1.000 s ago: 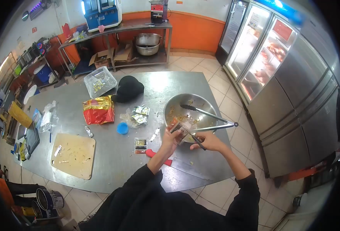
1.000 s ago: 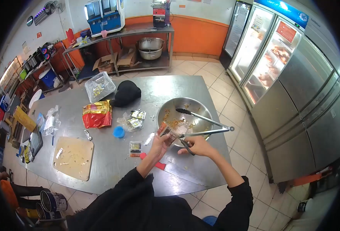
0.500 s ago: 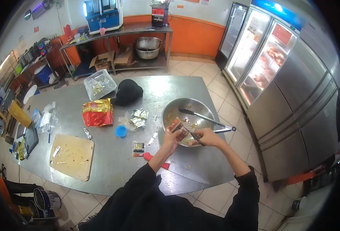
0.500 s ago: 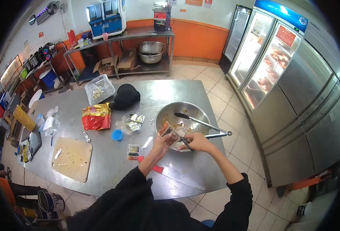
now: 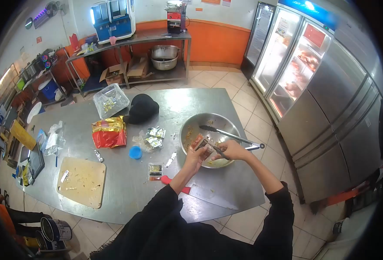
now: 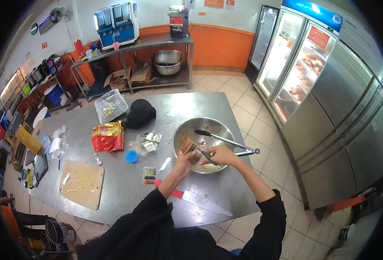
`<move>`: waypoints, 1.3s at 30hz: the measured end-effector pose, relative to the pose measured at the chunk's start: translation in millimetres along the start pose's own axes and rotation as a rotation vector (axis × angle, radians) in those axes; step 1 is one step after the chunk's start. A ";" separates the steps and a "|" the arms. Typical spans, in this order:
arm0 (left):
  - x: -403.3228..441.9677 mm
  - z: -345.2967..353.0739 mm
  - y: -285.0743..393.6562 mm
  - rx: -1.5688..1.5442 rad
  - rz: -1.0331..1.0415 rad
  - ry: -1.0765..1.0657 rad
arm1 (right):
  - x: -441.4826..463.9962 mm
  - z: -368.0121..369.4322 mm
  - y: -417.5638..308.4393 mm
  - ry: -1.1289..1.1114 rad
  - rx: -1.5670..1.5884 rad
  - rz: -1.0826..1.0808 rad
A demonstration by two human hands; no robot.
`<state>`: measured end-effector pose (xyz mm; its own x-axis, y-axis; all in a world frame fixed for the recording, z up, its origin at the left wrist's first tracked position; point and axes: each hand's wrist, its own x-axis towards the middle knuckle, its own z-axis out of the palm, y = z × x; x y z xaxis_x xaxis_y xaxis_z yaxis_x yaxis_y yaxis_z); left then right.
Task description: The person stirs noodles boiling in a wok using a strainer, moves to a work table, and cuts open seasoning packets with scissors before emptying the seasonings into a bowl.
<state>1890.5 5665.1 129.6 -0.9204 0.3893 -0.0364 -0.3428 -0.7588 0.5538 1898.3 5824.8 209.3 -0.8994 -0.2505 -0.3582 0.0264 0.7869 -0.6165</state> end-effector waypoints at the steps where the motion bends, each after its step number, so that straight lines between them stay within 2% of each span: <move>1: 0.9 -1.3 -0.7 0.008 0.000 0.006 | 0.5 2.7 3.4 0.043 0.023 -0.098; 5: 7.2 -7.9 -5.6 0.064 -0.004 -0.028 | 5.4 7.6 6.6 0.110 0.083 -0.140; 10: 12.0 -12.2 -6.6 0.068 -0.004 -0.023 | 11.3 -0.4 5.1 0.028 0.059 -0.039; 14: 12.7 -7.7 -8.4 0.072 -0.005 -0.015 | 16.9 -0.3 4.9 0.047 0.096 -0.022; 19: 16.2 -4.4 -3.5 0.063 -0.013 -0.048 | 25.1 -5.7 8.4 0.053 -0.011 -0.066; 23: 23.4 -9.8 -7.7 0.078 -0.015 -0.034 | 33.3 -1.8 10.2 0.119 0.067 -0.130; 29: 13.4 -16.3 14.1 0.027 0.026 -0.073 | 47.4 -2.9 -16.0 0.000 -0.001 -0.111; 33: -19.5 -22.3 40.4 0.011 0.069 -0.011 | 64.4 25.1 -36.1 -0.004 -0.004 -0.263; 36: -44.9 -51.0 58.1 0.090 0.085 -0.020 | 67.4 45.5 -61.4 -0.099 -0.058 -0.302; 39: -73.8 -70.2 65.6 0.141 0.091 0.202 | 84.5 79.4 -70.4 -0.206 -0.054 -0.346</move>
<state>1922.7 5549.9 110.3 -0.9701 0.1999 -0.1380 -0.2399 -0.7002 0.6725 1855.0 5703.5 166.8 -0.7448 -0.6090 -0.2727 -0.2899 0.6634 -0.6898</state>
